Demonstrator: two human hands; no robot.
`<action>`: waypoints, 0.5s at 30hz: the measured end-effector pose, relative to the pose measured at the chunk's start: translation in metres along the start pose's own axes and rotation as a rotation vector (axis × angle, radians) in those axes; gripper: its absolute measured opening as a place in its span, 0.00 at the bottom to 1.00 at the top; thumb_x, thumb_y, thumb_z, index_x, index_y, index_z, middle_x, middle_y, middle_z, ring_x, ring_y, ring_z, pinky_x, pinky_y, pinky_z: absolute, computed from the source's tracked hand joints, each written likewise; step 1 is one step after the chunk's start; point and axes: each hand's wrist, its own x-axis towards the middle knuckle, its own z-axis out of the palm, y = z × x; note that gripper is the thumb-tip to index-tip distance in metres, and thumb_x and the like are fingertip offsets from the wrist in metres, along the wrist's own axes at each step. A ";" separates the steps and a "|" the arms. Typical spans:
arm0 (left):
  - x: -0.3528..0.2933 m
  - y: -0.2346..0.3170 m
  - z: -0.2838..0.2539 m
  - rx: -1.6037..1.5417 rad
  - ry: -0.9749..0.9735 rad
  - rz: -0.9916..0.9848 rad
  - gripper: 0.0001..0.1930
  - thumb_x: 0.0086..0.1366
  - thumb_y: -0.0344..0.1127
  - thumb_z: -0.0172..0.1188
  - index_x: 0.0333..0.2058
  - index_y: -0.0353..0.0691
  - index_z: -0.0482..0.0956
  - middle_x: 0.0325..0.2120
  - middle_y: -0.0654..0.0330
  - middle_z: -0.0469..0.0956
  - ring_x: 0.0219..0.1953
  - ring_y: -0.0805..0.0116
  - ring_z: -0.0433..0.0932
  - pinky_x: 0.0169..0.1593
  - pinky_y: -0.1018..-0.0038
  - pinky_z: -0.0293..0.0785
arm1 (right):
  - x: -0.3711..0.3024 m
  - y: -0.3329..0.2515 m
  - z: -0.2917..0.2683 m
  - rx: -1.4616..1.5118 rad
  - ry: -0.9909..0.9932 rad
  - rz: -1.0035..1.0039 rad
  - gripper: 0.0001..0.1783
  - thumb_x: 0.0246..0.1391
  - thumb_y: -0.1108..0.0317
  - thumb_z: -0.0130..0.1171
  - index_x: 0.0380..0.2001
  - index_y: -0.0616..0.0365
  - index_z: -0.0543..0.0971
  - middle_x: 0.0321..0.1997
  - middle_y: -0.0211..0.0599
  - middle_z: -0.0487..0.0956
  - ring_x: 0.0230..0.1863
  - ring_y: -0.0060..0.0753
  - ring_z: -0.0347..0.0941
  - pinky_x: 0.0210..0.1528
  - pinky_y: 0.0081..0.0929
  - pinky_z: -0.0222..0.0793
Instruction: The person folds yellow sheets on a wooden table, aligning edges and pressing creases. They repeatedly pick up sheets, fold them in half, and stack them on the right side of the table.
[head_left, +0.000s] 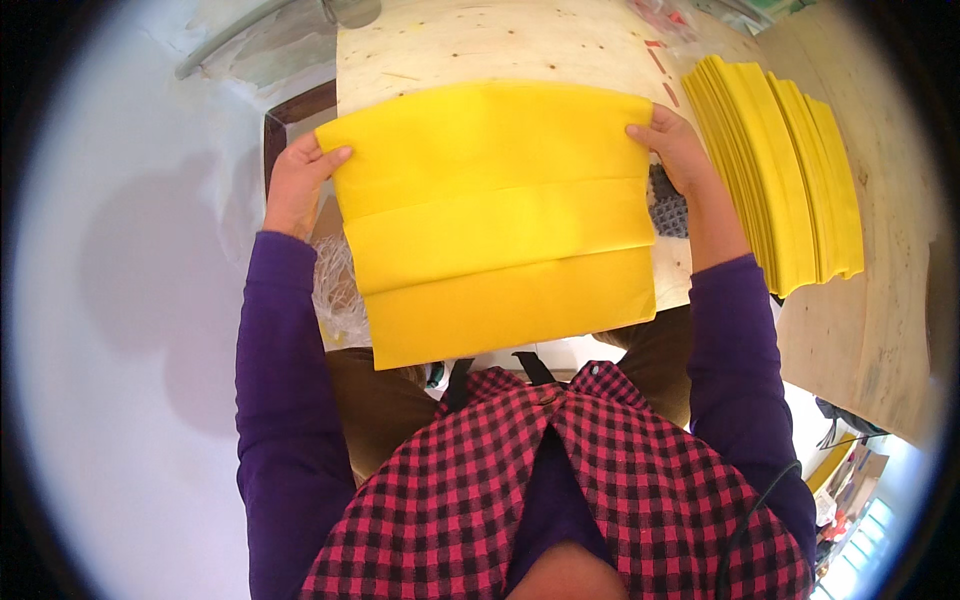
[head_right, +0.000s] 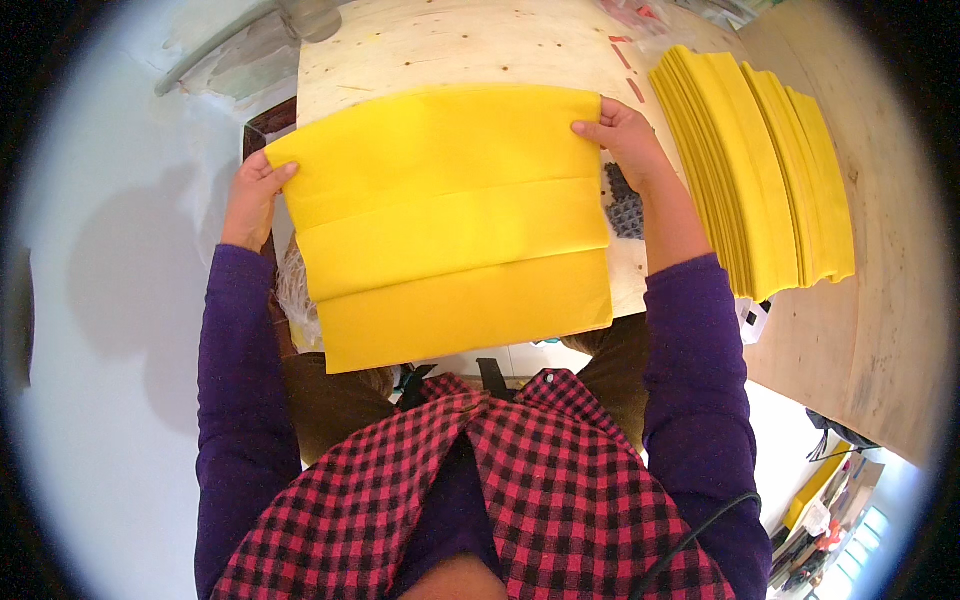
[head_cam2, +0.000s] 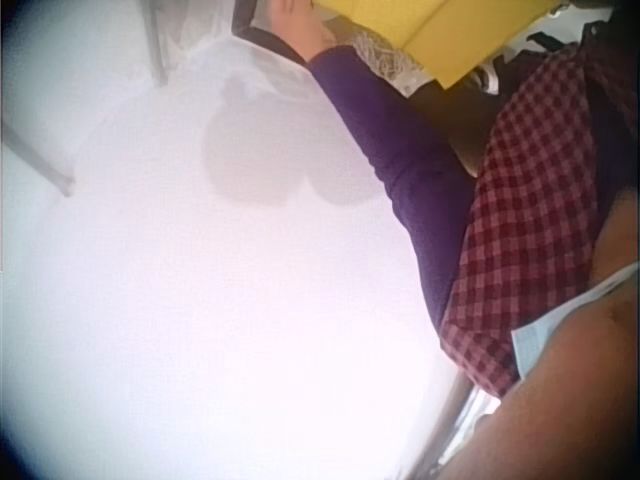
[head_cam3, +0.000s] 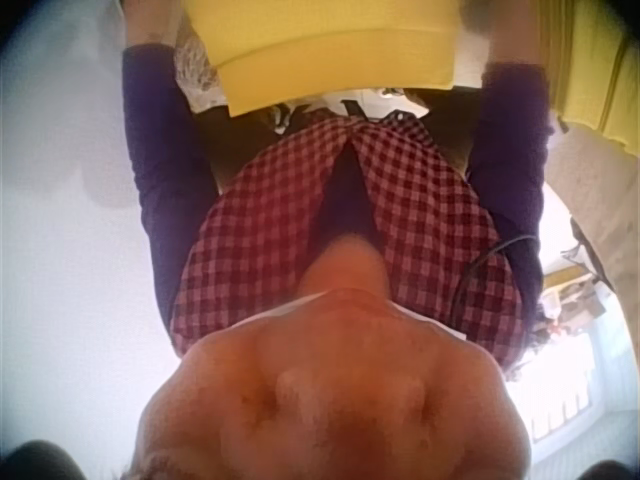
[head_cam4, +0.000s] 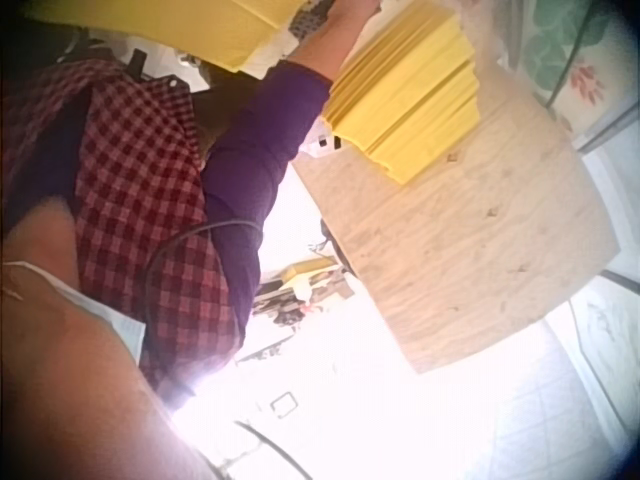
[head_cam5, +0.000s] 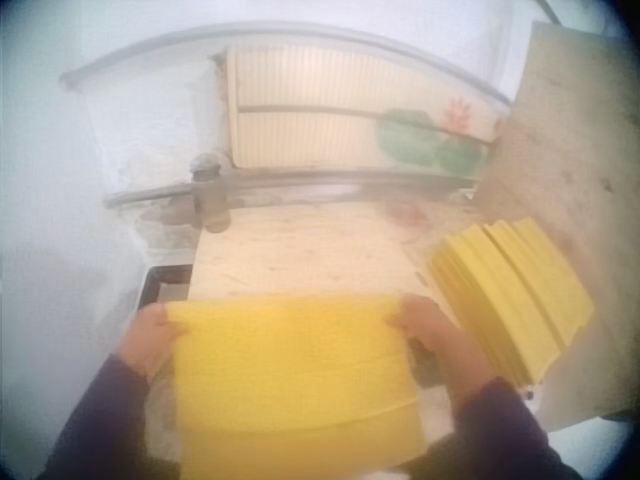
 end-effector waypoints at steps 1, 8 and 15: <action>-0.004 0.000 0.000 -0.049 0.016 0.029 0.15 0.59 0.22 0.60 0.46 0.31 0.78 0.41 0.58 0.81 0.41 0.73 0.79 0.49 0.78 0.71 | -0.003 0.001 0.001 -0.026 0.061 0.052 0.15 0.50 0.73 0.65 0.42 0.62 0.79 0.38 0.31 0.82 0.37 0.21 0.75 0.42 0.20 0.69; -0.013 -0.011 0.007 0.056 0.117 0.078 0.12 0.59 0.22 0.62 0.43 0.29 0.79 0.39 0.59 0.82 0.39 0.76 0.78 0.45 0.80 0.72 | -0.001 0.011 0.006 -0.038 0.050 0.075 0.16 0.52 0.73 0.63 0.46 0.63 0.78 0.44 0.32 0.81 0.43 0.23 0.75 0.50 0.23 0.67; -0.027 -0.002 0.002 0.355 0.157 0.197 0.11 0.58 0.23 0.63 0.40 0.33 0.82 0.38 0.61 0.82 0.39 0.76 0.77 0.44 0.79 0.72 | -0.007 0.002 0.005 -0.032 0.019 -0.050 0.11 0.50 0.76 0.64 0.39 0.62 0.81 0.39 0.30 0.82 0.39 0.22 0.76 0.46 0.21 0.70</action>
